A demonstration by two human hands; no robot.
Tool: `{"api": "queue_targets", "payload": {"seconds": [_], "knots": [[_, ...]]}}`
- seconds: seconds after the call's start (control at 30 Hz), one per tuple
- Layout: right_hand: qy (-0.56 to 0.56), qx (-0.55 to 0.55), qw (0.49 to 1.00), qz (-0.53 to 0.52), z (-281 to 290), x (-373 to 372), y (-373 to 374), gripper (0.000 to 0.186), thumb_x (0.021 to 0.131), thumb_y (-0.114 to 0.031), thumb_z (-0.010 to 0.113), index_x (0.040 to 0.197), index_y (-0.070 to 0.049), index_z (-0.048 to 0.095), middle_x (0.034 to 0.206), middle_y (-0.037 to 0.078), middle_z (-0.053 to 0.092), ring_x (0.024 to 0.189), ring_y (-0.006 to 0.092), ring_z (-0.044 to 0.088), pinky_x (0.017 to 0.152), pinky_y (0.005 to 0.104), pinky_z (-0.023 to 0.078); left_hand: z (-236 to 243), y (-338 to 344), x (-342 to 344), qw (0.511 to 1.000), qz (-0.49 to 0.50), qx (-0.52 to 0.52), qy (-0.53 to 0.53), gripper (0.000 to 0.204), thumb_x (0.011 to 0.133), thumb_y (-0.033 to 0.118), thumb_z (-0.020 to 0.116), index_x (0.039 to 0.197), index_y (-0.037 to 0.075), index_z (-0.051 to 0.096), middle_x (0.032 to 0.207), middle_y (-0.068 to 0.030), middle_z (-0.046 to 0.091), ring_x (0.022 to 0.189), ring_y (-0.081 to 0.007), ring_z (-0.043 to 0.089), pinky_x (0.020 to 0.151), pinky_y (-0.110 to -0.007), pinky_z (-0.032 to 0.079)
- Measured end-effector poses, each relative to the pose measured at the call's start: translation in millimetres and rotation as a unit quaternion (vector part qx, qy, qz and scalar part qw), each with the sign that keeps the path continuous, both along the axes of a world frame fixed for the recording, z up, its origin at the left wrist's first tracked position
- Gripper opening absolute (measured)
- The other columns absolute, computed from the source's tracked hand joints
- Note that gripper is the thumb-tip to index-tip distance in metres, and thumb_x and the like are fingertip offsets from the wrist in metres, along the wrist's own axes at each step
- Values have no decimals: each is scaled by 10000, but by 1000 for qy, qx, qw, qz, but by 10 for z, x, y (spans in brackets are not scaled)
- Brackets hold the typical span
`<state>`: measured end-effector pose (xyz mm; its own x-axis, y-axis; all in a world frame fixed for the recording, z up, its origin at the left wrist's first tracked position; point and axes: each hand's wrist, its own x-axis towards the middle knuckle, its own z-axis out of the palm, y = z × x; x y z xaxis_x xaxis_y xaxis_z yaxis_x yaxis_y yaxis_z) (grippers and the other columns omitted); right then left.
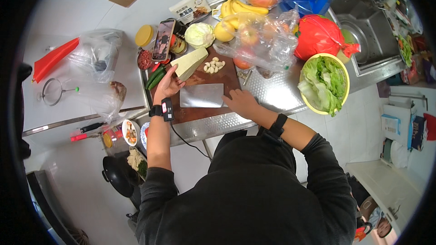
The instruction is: The person chops mushrooms and tofu on a cutting board, then slices tomatoes. The chopped pieces are placed into bowls on the counter.
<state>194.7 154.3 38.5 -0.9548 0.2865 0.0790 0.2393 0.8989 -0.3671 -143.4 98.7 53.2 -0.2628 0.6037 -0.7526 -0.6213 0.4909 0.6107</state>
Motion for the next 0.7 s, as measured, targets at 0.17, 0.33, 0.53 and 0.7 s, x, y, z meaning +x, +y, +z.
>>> {"api": "queue_targets", "payload": {"seconds": [0.17, 0.33, 0.53, 0.7], "knots": [[-14, 40, 999, -26, -42, -163, -179, 415, 814, -147, 546, 1229, -129, 546, 834, 90, 583, 762, 248, 591, 581, 359, 480, 4, 144, 49, 1000, -9, -12, 10, 475, 775, 389, 780, 1160, 189, 588, 1057, 20, 625, 942, -153, 562, 929, -390, 357], [7, -108, 987, -118, 306, -25, -231, 548, 715, -55, 613, 1248, -146, 523, 805, 88, 603, 773, 292, 624, 623, 416, 499, 19, 213, 105, 999, -14, 9, 43, 546, 763, 371, 794, 1205, 132, 578, 1081, 26, 615, 977, -147, 551, 864, -346, 394], [-32, -188, 945, -266, 942, 861, -405, 529, 622, -11, 554, 1124, -149, 646, 817, 143, 675, 683, 369, 628, 635, 407, 522, -158, 291, 287, 991, 12, 83, 105, 604, 739, 154, 822, 1213, -36, 499, 1156, -88, 579, 1098, -227, 576, 862, -305, 517], [-28, -237, 875, -421, 998, 1074, -858, 491, 615, 11, 531, 1065, -111, 684, 760, 163, 642, 610, 325, 603, 601, 360, 495, -357, 217, 265, 995, 47, 87, -30, 589, 803, 350, 742, 1278, 106, 494, 1196, -52, 580, 1069, -231, 560, 975, -390, 419]]}}
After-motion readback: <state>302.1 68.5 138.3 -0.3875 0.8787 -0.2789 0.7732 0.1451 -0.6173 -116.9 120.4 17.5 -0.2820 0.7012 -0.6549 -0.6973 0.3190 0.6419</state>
